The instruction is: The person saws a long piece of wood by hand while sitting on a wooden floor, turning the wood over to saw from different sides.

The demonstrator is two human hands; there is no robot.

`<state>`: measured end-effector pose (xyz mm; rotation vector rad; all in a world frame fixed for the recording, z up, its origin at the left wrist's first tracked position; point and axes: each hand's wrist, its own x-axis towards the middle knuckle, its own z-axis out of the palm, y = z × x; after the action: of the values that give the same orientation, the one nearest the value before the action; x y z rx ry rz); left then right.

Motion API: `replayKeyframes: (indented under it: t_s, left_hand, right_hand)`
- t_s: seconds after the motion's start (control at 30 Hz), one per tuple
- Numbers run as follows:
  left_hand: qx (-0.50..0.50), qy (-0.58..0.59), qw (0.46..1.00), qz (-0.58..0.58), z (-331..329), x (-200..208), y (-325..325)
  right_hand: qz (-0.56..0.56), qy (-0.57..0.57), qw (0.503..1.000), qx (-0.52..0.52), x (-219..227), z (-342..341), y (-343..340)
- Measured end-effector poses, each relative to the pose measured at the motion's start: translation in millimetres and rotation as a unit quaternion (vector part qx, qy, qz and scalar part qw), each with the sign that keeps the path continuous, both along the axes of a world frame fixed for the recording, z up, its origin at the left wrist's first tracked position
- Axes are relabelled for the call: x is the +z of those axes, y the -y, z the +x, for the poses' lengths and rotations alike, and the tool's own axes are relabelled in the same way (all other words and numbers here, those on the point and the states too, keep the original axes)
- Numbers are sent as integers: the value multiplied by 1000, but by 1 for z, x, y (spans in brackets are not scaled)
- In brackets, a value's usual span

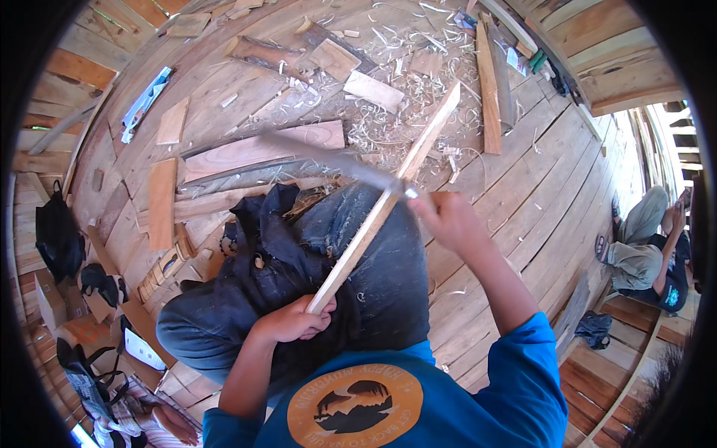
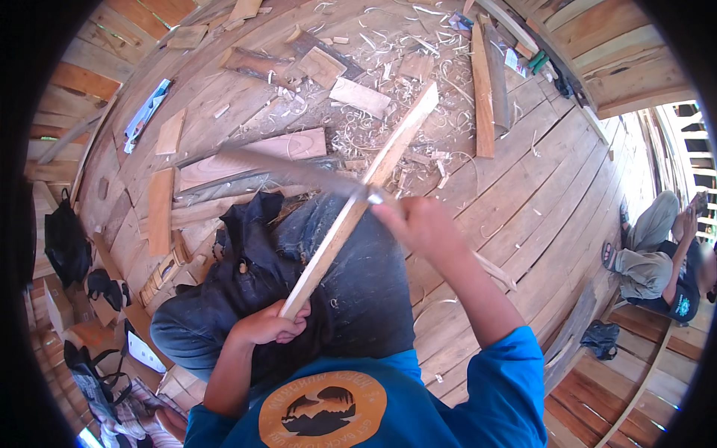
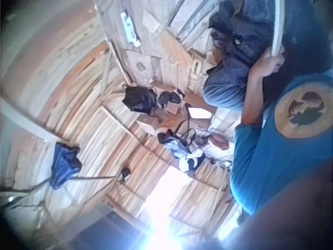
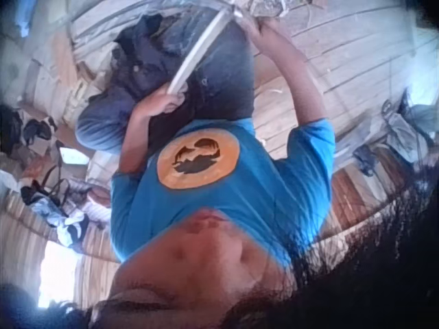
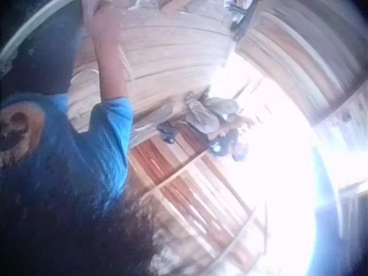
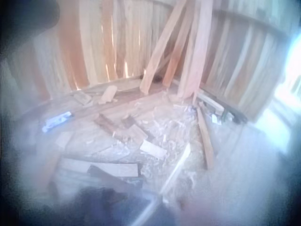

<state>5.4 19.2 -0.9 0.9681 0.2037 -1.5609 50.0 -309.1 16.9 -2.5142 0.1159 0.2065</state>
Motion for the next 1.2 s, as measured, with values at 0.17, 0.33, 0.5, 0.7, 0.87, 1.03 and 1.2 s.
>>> replayKeyframes:
  t_s: [0.17, 0.33, 0.5, 0.7, 0.87, 1.03, 1.2]
  left_hand:
    - [34, -139, 984, -103, -1, -3, -3]
    - [84, -216, 945, -232, -12, -7, 3]
    - [189, -40, 933, -303, -19, 8, 53]
    - [313, 265, 906, -107, -27, 19, 103]
    - [410, 402, 819, -6, -44, 32, 128]
    - [451, 510, 730, 56, -56, 32, 131]
    - [366, 545, 754, 38, -73, 27, 121]
  right_hand:
    - [-50, -20, 980, -190, -29, 26, 57]
    - [19, -59, 952, -300, -38, 2, 103]
    - [215, -53, 943, -249, -26, -45, 25]
    - [566, -158, 784, -201, 16, -72, -4]
    - [522, -213, 814, -137, 43, -83, -32]
    - [505, -163, 823, -201, 43, -84, -64]
    - [501, -198, 828, -154, 40, -84, -66]
